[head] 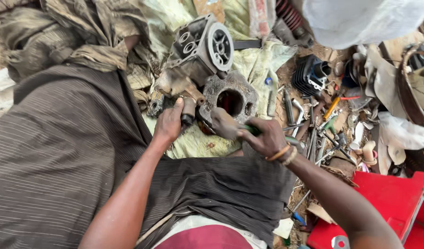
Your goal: The person is sitting on the ground repairing a small engine block. They use a wrench to loosen a bolt on the crankshaft, then use a hammer to tap the crankshaft and remove it from the engine casing.
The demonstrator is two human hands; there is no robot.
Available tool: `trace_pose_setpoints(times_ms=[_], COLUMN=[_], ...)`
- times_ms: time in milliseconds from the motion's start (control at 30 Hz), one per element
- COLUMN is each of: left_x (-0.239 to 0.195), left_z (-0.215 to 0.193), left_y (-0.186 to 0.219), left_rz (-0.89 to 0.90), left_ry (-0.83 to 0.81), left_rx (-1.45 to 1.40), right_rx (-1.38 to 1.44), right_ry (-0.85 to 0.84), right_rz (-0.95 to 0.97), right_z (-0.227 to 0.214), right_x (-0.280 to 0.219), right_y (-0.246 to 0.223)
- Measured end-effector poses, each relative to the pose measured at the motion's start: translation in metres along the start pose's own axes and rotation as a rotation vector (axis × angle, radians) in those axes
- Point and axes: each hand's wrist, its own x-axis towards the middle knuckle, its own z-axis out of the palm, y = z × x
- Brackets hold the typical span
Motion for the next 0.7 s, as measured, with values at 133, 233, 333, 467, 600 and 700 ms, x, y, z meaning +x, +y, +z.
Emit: trace_pose_setpoints(times_ms=[133, 233, 333, 467, 600, 700], left_x=[0.0, -0.002, -0.009, 0.003, 0.004, 0.004], left_z=[0.01, 0.008, 0.01, 0.014, 0.008, 0.01], left_y=[-0.012, -0.015, -0.02, -0.024, -0.032, -0.029], left_rz=[-0.06, -0.119, -0.068, 0.149, -0.105, -0.129], left_ry=[-0.01, -0.029, 0.019, 0.136, 0.059, 0.018], left_rx=[-0.032, -0.111, -0.161, -0.167, -0.142, -0.063], right_rx=[0.089, -0.163, -0.492, -0.177, -0.081, -0.466], right_ry=[0.224, 0.065, -0.333, 0.1, 0.277, -0.067], right_rz=[-0.606, -0.513, -0.212, -0.583, -0.838, -0.572], right_z=[-0.008, 0.011, 0.009, -0.006, 0.015, 0.014], right_x=[0.015, 0.069, 0.069, 0.045, 0.074, 0.084], right_y=[0.014, 0.014, 0.017, 0.031, 0.037, 0.037])
